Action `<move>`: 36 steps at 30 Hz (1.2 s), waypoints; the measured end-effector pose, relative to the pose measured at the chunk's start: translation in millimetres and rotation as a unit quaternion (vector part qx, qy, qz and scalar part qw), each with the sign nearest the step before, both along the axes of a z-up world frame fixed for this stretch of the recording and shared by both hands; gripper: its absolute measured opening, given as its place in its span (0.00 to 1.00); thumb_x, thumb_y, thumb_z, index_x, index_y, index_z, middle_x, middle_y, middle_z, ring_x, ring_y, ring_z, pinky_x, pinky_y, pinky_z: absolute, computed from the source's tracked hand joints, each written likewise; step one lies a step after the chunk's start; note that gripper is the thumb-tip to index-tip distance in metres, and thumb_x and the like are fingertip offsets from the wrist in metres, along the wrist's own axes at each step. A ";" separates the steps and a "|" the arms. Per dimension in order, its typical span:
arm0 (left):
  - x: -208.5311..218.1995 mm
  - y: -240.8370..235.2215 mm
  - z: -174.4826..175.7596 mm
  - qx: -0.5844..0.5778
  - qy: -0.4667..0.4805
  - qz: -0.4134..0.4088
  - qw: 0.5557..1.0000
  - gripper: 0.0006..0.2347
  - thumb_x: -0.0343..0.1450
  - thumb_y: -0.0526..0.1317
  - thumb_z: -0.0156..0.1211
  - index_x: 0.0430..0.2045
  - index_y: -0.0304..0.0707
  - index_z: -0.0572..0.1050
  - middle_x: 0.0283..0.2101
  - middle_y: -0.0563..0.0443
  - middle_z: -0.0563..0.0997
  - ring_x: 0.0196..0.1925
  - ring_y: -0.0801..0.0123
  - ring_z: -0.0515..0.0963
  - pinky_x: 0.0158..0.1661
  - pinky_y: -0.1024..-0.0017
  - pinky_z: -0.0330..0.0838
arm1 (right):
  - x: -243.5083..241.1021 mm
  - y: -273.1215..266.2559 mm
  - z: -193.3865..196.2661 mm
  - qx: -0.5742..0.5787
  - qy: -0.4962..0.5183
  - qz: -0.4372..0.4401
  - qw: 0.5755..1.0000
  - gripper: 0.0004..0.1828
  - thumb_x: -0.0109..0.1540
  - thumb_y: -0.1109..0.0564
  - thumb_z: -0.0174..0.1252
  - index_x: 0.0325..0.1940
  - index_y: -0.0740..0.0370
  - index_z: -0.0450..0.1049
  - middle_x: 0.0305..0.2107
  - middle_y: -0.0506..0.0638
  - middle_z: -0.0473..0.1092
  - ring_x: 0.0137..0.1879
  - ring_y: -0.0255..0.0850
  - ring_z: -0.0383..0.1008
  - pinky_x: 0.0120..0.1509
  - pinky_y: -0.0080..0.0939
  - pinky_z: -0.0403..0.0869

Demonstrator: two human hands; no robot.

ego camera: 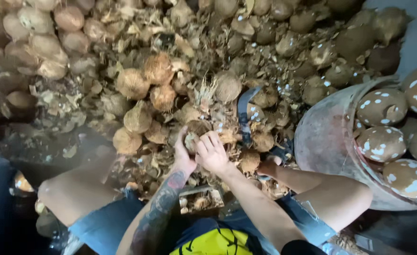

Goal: The person sits on the floor and uses a knife to peel the husk off coconuts. They hold the coconut in one hand and strike the husk with the knife in the other, removing the fibrous outer layer. The peeled coconuts are placed into a large bucket to the right.

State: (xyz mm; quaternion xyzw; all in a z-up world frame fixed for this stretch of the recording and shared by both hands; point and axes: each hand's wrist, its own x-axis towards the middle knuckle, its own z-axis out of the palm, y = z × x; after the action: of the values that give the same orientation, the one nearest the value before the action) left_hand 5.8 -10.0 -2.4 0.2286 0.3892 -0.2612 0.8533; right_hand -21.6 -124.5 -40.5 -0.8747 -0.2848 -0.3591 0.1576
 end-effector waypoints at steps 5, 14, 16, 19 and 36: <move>0.5 -11.4 5.2 0.055 -0.036 0.027 0.997 0.25 0.62 0.56 0.75 0.45 0.38 0.83 0.46 0.39 0.88 0.46 0.53 0.88 0.48 0.56 0.83 | 4.4 -2.0 13.2 0.215 0.046 -0.073 0.973 0.13 0.53 0.72 0.57 0.42 0.69 0.75 0.31 0.56 0.70 0.35 0.55 0.73 0.40 0.51 0.74; 3.5 -17.8 22.1 0.057 -0.067 0.000 0.996 0.24 0.60 0.55 0.77 0.41 0.38 0.83 0.42 0.41 0.88 0.42 0.53 0.88 0.47 0.53 0.82 | -1.2 -8.3 67.5 0.430 0.179 -0.145 0.873 0.01 0.64 0.63 0.66 0.38 0.61 0.82 0.27 0.54 0.78 0.35 0.50 0.82 0.39 0.43 0.76; 4.9 -16.3 15.1 0.064 -0.066 -0.012 0.996 0.22 0.62 0.55 0.76 0.39 0.38 0.82 0.40 0.41 0.88 0.42 0.53 0.88 0.47 0.54 0.81 | -0.4 -10.4 79.8 0.307 0.170 -0.123 0.928 0.05 0.59 0.63 0.68 0.40 0.63 0.82 0.30 0.56 0.76 0.38 0.54 0.80 0.43 0.49 0.77; 0.9 -3.4 14.5 0.055 -0.090 -0.063 0.992 0.18 0.66 0.53 0.71 0.40 0.39 0.81 0.41 0.41 0.87 0.41 0.54 0.87 0.44 0.57 0.80 | 1.6 -17.7 63.0 0.209 0.164 -0.082 0.961 0.06 0.57 0.66 0.67 0.39 0.64 0.81 0.31 0.55 0.73 0.40 0.57 0.78 0.48 0.51 0.78; -8.3 55.9 90.1 -0.062 -0.299 -0.226 0.925 0.10 0.57 0.34 0.71 0.27 0.39 0.78 0.30 0.47 0.81 0.33 0.61 0.79 0.35 0.69 0.74 | 13.3 -68.0 111.6 0.788 0.199 -0.313 0.491 0.11 0.65 0.58 0.64 0.34 0.70 0.79 0.29 0.59 0.75 0.35 0.46 0.76 0.41 0.42 0.75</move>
State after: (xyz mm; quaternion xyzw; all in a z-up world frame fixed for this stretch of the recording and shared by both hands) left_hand -2.5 45.9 87.7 0.3243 0.0367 -0.3906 0.8608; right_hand -8.4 -192.5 71.1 -0.4660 0.4482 -0.2762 0.7111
